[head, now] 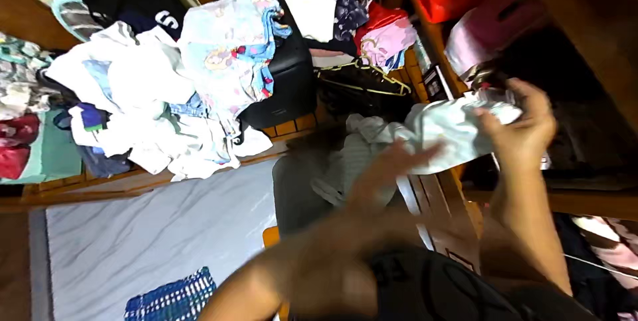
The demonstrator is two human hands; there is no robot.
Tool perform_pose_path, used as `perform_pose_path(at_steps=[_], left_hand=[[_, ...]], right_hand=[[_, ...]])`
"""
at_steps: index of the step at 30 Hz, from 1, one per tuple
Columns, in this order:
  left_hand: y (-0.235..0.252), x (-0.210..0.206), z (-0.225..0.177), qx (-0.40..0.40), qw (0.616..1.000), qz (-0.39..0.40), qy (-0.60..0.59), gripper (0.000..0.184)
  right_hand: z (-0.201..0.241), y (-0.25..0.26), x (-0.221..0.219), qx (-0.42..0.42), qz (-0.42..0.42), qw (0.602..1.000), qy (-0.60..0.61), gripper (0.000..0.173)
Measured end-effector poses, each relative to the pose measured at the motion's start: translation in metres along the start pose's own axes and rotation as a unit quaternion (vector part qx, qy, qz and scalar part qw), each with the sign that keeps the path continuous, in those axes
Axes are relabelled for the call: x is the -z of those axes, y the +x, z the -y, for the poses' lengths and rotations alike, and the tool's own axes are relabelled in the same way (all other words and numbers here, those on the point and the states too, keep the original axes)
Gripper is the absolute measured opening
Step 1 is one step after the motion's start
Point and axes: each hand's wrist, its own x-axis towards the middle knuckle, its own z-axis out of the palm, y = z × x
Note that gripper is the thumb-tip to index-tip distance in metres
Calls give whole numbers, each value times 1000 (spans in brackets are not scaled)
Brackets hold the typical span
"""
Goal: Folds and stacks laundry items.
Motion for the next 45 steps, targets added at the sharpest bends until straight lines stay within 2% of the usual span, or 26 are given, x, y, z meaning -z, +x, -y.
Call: perform_pose_path(at_steps=[2,4,5,6,7,8,9,11,12,13,15,18,22,25,27,29,30,32,33,34,35,36,38,40,43,45], left_hand=[[-17,31,71,139,974,36,178,57],[-37,43,137,349,864,140,335,67],[-49,40,168,427,800,201,371,78],[-62,36,194,471,752,253,385,86],[-75,31,214,484,731,283,389,86],[-85,28,228,472,732,293,394,77],[-88,25,237,455,739,293,402,63],[-78,22,243,427,738,294,432,37],[-69,24,242,425,727,296,451,31],[-60,31,241,424,719,288,469,31],[-42,52,238,397,720,245,514,28],[-6,97,211,333,725,185,574,28],[12,146,134,208,745,62,631,18],[-3,147,65,93,732,-25,675,12],[-34,135,36,53,711,-50,699,16],[-80,116,33,75,716,-37,694,17],[-105,105,39,124,732,-11,670,14],[-149,81,57,334,747,90,568,11],[-158,71,65,464,721,148,493,26],[-162,64,75,541,692,184,441,42],[-163,60,85,563,689,183,418,53],[-160,58,95,552,709,157,409,57],[-145,55,117,502,761,83,403,56],[-126,46,139,476,790,52,381,52],[-100,23,163,489,783,111,369,60],[-94,8,176,473,776,157,386,56]], right_hand=[[9,-3,17,-19,8,988,-154,74],[20,-8,14,-48,176,951,-248,80],[18,-13,0,-57,294,911,-283,87],[12,-21,-22,-65,412,855,-307,95],[2,-33,-48,-62,504,801,-317,101],[-10,-47,-74,-43,557,767,-315,102],[-24,-61,-95,-15,576,762,-298,97],[-51,-86,-122,40,534,805,-253,67],[-59,-90,-127,41,500,835,-225,47],[-60,-84,-128,7,499,841,-210,37],[-57,-64,-119,-53,490,849,-191,37],[-51,-38,-102,-80,349,928,-98,29],[-18,-16,-71,40,181,983,-14,21],[7,-14,-40,171,101,980,8,22],[16,-24,-25,231,88,969,6,23],[14,-46,-19,250,150,956,-8,24],[10,-58,-20,242,219,945,-22,25],[6,-76,-27,194,379,904,-50,25],[6,-80,-33,158,440,882,-62,26],[6,-80,-38,127,469,871,-70,27],[8,-77,-44,107,468,874,-66,28],[12,-73,-50,93,454,885,-50,28],[25,-66,-63,77,419,905,-11,26],[38,-64,-78,85,388,918,17,22],[47,-69,-95,100,316,942,43,19],[43,-67,-94,51,277,958,55,20]])
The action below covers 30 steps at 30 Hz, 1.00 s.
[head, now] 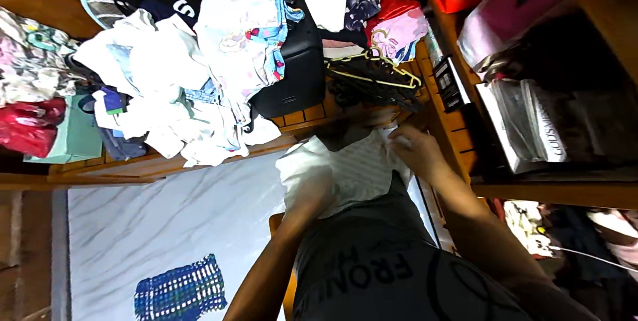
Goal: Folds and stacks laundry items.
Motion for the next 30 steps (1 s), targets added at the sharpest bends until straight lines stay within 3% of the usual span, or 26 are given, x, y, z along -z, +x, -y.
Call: perform_pose_path(at_steps=[3,5,6,9,11,13,14,15,18,22,25,27,30], left_hand=[[-7,-7,-15,-146,989,19,-24,30],[-15,2,-27,-220,969,96,-65,26],[-18,11,-34,-220,967,107,-71,28],[-24,51,-57,-213,968,-54,-119,57],[-15,85,-78,-280,926,-184,-175,81],[-8,124,-98,-379,872,-227,-213,96],[-9,144,-106,-397,869,-227,-190,93],[-11,162,-112,-392,879,-235,-132,80],[-16,207,-116,-381,887,-261,-7,24],[-31,261,-110,-431,856,-278,-70,18],[-44,290,-99,-515,788,-284,-182,4],[-55,307,-90,-544,756,-277,-236,12],[-67,325,-82,-524,791,-290,-124,10]], right_hand=[[-17,1,24,-57,-87,994,42,25],[-17,1,46,-40,-153,985,65,29],[-11,1,56,-17,-165,983,73,32],[28,5,77,117,-79,988,61,35],[59,10,78,220,11,975,26,33],[84,22,75,296,55,954,11,28],[93,29,76,315,60,947,20,25],[99,36,82,320,57,945,29,24],[103,58,113,307,63,949,40,28],[99,80,152,294,132,946,47,12],[100,87,175,272,102,949,-122,23],[101,90,181,241,58,948,-202,30],[107,94,197,254,-30,930,-264,28]])
